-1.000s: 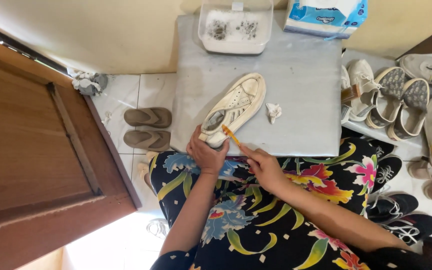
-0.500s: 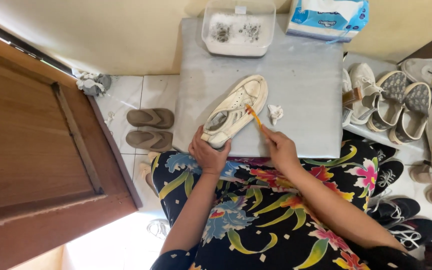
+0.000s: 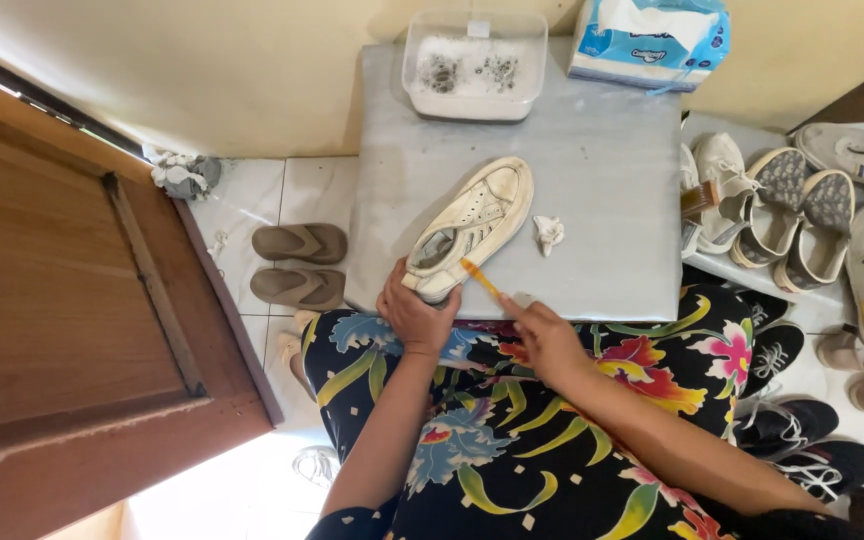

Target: Cleaning a white sneaker using a toothbrush and cleaning solution

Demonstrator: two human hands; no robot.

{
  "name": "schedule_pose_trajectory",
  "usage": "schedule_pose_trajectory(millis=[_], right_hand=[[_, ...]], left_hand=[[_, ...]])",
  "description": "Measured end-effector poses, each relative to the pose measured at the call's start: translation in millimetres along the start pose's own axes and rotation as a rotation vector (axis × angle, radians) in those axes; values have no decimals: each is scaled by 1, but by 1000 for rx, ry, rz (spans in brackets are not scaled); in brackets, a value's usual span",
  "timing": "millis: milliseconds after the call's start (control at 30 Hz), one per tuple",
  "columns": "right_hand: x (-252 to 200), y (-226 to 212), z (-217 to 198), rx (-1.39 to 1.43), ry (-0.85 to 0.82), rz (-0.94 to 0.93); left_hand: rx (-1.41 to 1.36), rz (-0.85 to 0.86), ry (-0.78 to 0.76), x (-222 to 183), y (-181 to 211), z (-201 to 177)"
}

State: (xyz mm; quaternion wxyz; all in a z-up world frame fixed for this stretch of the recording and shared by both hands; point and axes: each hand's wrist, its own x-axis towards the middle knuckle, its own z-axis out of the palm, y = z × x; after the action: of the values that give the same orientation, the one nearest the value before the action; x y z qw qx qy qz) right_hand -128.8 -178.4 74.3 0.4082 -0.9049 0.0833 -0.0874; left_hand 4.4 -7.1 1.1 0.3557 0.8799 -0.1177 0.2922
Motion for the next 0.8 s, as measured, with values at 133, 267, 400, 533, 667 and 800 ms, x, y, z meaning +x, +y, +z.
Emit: schedule_pose_trajectory(millis=[133,267,400,533,667,800], right_hand=[[25,24,-25,-152,81,-10],[13,-7,-22,-25,51,14],[18,-10,-34,-134,-26,-6],[28,19,-40,-183,81,63],[15,-7,-31,-134,-109,-41],[53,30,-57,-391,48,-71]], left_hand=[[6,-19,6,-3,-5,3],[1,7,12,-2,-4,5],[-1,-9,1,-1,-3,3],[-20,6,-16,-1,2,-3],[10,-21,-7,-4,-5,2],[3,-4,10,-1,-1,2]])
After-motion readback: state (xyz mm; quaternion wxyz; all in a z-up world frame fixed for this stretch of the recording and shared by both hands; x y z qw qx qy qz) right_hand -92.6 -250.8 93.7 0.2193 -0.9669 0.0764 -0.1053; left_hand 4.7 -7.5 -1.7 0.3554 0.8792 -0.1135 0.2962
